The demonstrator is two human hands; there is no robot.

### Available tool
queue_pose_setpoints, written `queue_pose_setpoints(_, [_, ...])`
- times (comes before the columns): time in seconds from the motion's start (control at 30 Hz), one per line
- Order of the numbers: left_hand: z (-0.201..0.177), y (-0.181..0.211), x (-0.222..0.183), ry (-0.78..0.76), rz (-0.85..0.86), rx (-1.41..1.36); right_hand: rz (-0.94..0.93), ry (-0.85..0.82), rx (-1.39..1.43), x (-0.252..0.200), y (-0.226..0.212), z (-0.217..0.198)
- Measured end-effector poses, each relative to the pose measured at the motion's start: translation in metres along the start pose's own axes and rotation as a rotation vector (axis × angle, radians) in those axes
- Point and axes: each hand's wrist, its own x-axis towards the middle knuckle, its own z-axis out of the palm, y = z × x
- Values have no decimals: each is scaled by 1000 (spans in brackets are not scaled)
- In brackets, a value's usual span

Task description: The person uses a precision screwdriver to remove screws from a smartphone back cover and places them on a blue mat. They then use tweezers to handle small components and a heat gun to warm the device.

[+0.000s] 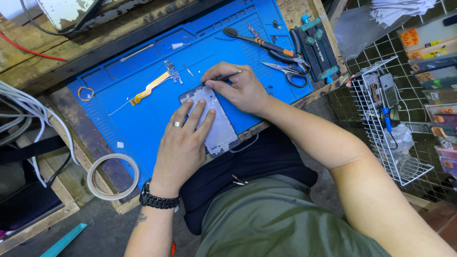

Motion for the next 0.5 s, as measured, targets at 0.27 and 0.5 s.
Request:
queue_pose_setpoints(0.27, [-1,1,1,6,-11,-7,-41,9,-71,-1,-2,-3])
queue_pose_setpoints(0.5, [-1,1,1,13,-19,-13,-108,90,-148,-11,0,-1])
